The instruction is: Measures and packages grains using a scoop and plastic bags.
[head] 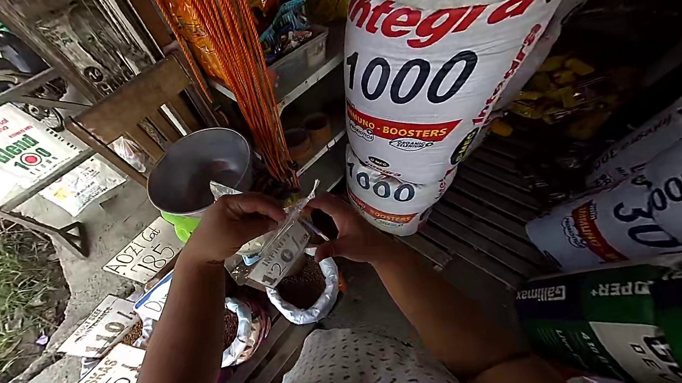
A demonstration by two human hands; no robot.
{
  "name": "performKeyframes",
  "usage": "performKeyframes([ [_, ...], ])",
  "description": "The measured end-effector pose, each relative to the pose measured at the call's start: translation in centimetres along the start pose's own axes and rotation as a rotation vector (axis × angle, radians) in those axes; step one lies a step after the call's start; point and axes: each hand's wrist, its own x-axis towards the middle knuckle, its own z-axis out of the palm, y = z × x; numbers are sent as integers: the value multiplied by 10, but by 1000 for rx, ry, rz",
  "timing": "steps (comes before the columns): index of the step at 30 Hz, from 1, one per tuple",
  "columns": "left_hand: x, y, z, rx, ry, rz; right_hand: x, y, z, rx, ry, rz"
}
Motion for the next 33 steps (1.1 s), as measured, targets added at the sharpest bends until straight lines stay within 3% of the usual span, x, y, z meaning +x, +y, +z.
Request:
performKeyframes([
  [7, -1, -12, 53, -293, -68, 8, -12, -6, 23, 166, 146, -186],
  [9, -5, -12, 63, -324, 38, 10, -24, -8, 12, 114, 137, -101],
  [11, -9, -14, 66, -345, 211, 3, -42, -11, -4, 86, 17, 58],
  [14, -13, -20, 66, -340, 405, -101, -76, -7, -27, 130, -44, 252],
  [18, -25, -33, 76, -332, 541, -229, -117, 3, -48, 273, 139, 376],
  [22, -34, -49, 83, -370, 685, -306, -143, 5, -65, 236, 270, 508],
  [25, -37, -61, 86, -392, 773, -359, -154, -1, -71, 357, 398, 687],
  [31, -41, -89, 98, -372, 834, -478, -165, -10, -75, 604, 560, 849],
  [33, -43, -102, 103, -153, 802, -565, -167, -8, -72, 611, 609, 888],
])
